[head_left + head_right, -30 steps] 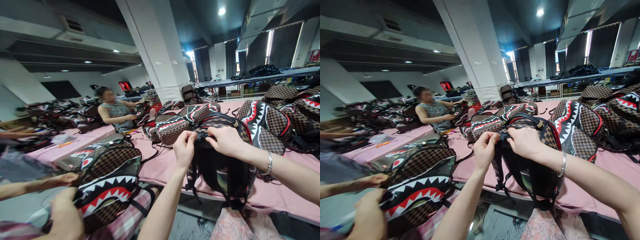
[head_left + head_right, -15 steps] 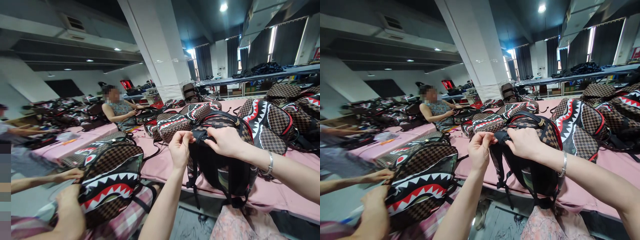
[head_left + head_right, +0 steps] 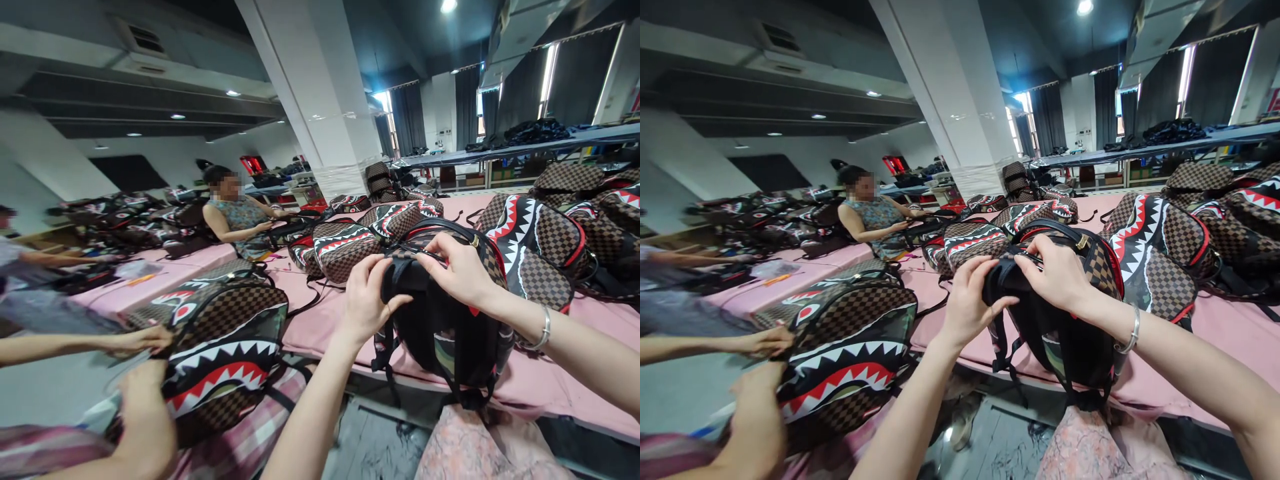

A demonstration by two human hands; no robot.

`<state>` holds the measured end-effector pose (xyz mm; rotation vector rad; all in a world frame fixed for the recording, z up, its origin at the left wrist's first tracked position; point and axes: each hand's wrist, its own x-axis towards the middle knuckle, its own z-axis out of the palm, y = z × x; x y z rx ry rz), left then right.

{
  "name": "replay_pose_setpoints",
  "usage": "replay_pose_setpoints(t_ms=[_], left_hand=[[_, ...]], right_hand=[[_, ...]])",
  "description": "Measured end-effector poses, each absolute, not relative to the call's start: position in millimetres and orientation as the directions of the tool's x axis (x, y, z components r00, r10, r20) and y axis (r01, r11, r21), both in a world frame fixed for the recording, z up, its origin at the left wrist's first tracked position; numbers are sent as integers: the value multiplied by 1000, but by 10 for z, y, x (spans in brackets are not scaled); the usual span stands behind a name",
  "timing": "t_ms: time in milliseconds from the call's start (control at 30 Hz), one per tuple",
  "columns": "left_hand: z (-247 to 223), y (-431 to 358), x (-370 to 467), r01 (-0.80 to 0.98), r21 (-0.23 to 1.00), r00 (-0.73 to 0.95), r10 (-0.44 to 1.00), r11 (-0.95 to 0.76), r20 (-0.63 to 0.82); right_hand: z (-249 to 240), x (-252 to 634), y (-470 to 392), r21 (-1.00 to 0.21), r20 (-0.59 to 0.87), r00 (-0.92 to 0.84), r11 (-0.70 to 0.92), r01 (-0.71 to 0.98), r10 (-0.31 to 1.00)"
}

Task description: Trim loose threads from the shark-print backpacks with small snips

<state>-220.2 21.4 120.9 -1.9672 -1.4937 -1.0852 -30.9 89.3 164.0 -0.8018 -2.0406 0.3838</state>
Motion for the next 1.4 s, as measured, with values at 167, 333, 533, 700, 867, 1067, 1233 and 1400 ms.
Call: replay_pose_setpoints(t_ms=[167, 333, 533, 700, 867, 1067, 1233, 1400], left_hand=[[1275, 320, -2213, 950, 8, 181, 573, -312, 799], [1600, 345, -2269, 932, 109, 168, 678, -347, 715], [1870, 586, -2368, 737, 592, 47, 899, -325, 435], [1911, 783, -2434, 518, 836, 53, 983, -179, 178], [1883, 810, -2490, 481, 860, 81, 985, -172, 151], [1909, 746, -2517, 497, 853, 118, 987, -157, 113], [1868, 746, -2519, 491, 855, 133, 985, -164, 112], [1888, 765, -2515, 589, 762, 134, 963, -268, 235]], right_hand=[[1616, -293, 921, -548, 653, -369, 749, 372, 661], [1605, -275, 925, -550, 669, -367, 763, 340, 646], [1626, -226, 820, -551, 644, -415, 766, 331, 642], [1628, -132, 789, -448, 643, -461, 788, 422, 612], [1633, -120, 879, -208, 699, -541, 858, 471, 467], [1677, -208, 880, -39, 678, -644, 893, 449, 354], [1670, -250, 900, -26, 673, -658, 899, 436, 339], [1635, -139, 975, -267, 780, -495, 919, 290, 383]])
